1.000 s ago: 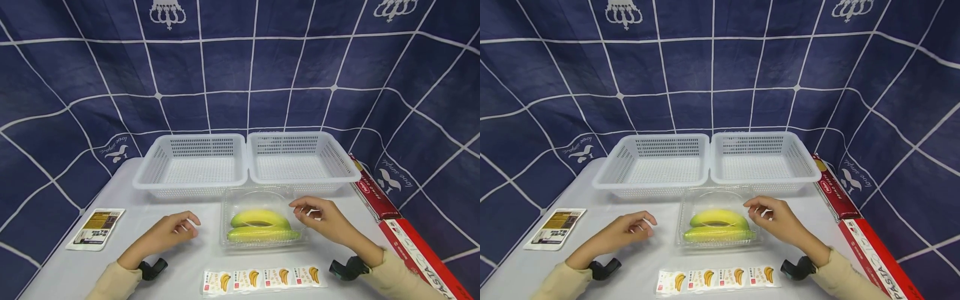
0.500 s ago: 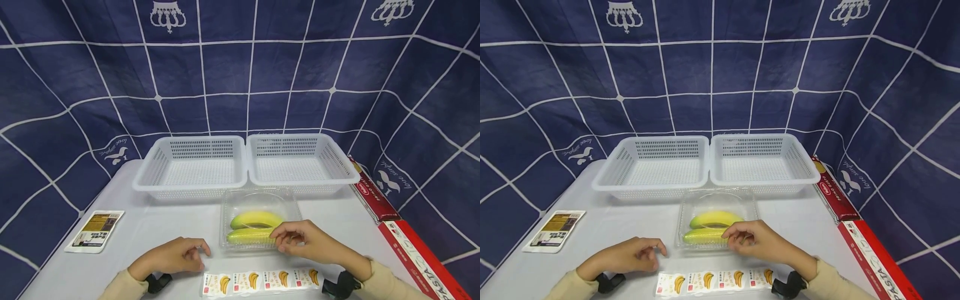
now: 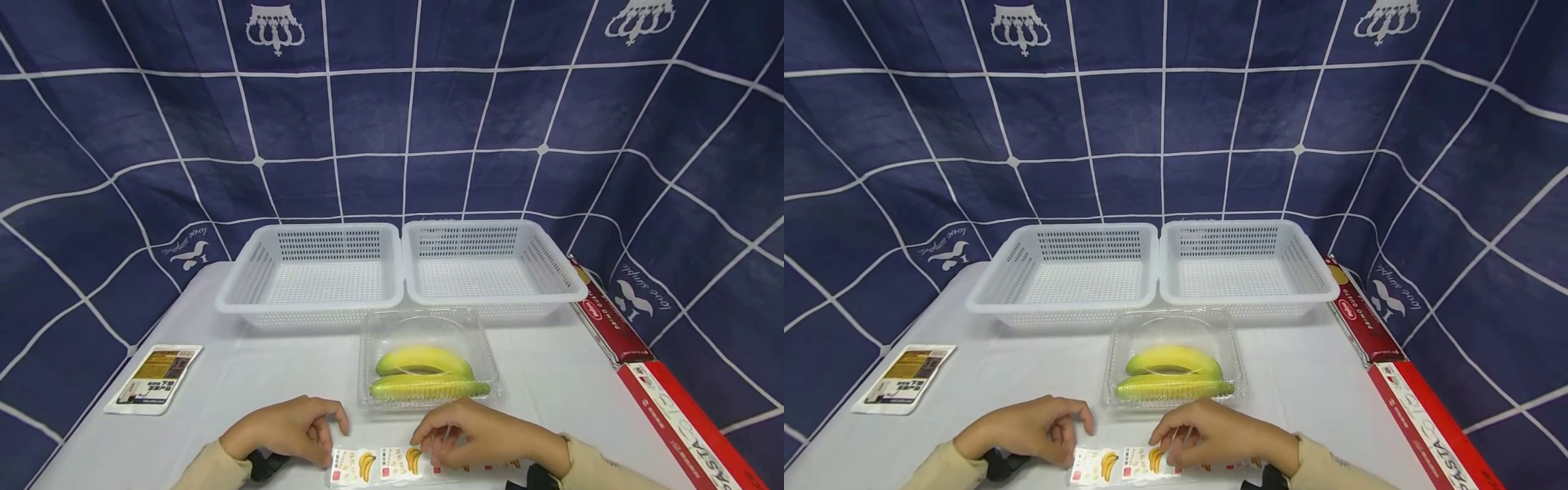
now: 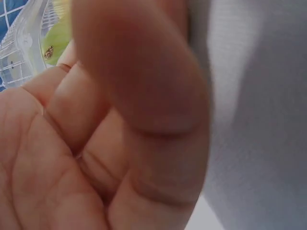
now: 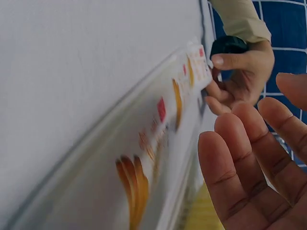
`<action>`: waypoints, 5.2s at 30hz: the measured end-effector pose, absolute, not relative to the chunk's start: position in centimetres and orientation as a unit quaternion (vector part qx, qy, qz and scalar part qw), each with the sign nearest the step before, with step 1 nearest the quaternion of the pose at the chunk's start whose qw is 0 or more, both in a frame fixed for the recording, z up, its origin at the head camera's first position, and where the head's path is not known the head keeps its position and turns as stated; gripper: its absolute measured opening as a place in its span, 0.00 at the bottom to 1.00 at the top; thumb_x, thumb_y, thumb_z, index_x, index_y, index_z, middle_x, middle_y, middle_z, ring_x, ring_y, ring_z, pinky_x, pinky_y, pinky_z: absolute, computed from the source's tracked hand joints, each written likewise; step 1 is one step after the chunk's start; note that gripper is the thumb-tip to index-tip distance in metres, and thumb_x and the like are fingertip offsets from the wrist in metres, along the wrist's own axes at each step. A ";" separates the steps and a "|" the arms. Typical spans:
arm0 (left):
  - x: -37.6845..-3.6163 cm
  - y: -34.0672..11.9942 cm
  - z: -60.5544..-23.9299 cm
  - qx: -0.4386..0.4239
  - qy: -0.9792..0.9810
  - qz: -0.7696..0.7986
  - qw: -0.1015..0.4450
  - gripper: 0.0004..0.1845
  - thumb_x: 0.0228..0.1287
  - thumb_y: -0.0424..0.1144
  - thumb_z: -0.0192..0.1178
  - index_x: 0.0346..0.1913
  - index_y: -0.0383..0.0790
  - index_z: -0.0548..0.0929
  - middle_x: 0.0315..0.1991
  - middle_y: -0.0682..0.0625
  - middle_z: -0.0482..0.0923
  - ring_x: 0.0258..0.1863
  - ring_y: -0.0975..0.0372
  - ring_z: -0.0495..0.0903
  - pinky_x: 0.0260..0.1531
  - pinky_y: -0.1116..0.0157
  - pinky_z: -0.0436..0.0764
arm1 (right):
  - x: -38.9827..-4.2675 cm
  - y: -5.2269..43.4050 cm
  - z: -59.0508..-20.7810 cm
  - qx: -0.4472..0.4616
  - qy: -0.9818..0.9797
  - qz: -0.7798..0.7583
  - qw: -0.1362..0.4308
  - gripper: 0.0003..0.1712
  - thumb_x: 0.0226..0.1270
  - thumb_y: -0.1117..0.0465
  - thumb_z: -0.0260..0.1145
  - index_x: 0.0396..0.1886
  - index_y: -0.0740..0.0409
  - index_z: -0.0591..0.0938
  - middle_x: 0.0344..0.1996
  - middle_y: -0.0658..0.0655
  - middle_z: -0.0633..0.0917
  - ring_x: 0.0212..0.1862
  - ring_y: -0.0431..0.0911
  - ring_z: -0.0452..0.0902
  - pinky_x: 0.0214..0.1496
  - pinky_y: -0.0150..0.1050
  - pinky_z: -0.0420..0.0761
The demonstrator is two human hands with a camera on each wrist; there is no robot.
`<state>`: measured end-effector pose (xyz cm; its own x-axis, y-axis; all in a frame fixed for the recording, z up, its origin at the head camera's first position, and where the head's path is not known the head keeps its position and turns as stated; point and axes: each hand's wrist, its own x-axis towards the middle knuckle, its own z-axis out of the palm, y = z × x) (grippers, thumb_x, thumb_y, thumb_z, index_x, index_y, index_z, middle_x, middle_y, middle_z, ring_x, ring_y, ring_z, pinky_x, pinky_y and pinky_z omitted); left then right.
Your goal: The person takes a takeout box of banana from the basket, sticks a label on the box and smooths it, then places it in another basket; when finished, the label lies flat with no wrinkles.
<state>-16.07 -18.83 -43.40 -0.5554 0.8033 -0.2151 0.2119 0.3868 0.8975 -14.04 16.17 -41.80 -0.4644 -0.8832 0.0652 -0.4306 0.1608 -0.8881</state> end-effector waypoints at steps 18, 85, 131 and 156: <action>-16.7 -18.3 -43.9 0.331 0.713 0.488 0.379 0.15 0.53 0.27 0.69 0.44 0.36 0.79 0.26 0.58 0.83 0.19 0.74 0.74 0.22 0.79 0.71 | -14.1 10.6 -44.1 -0.519 0.747 -0.368 0.196 0.14 0.67 0.68 0.66 0.51 0.56 0.84 0.41 0.46 0.87 0.38 0.23 0.74 0.37 0.24 0.80; -15.3 -18.8 -43.9 0.195 0.728 0.537 0.378 0.11 0.50 0.25 0.69 0.33 0.34 0.77 0.24 0.49 0.81 0.18 0.67 0.78 0.19 0.74 0.78 | -13.2 12.7 -44.0 -0.367 0.732 -0.511 0.261 0.06 0.69 0.71 0.63 0.38 0.57 0.78 0.21 0.51 0.85 0.21 0.30 0.77 0.19 0.24 0.74; -21.2 -14.8 -42.8 0.210 0.778 0.572 0.154 0.46 0.65 0.44 0.67 0.79 0.57 0.50 0.71 0.29 0.59 0.56 0.44 0.78 0.42 0.52 0.85 | -14.9 12.3 -39.9 -0.359 0.713 -0.587 0.136 0.11 0.64 0.63 0.72 0.44 0.62 0.84 0.41 0.59 0.87 0.40 0.40 0.83 0.40 0.37 0.85; -22.0 -14.1 -42.2 0.188 0.796 0.545 0.185 0.52 0.56 0.44 0.73 0.78 0.63 0.50 0.73 0.33 0.56 0.29 0.53 0.85 0.21 0.59 0.76 | -18.7 14.2 -37.7 -0.204 0.768 -0.601 0.088 0.08 0.64 0.71 0.62 0.40 0.72 0.82 0.30 0.57 0.84 0.28 0.38 0.79 0.34 0.35 0.83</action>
<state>-22.03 -14.13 -42.16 -0.8610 0.5008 -0.0892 0.0981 0.3355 0.9369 -18.68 14.19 -37.68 -0.9014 -0.4191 0.1091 -0.2070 0.1956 -0.9586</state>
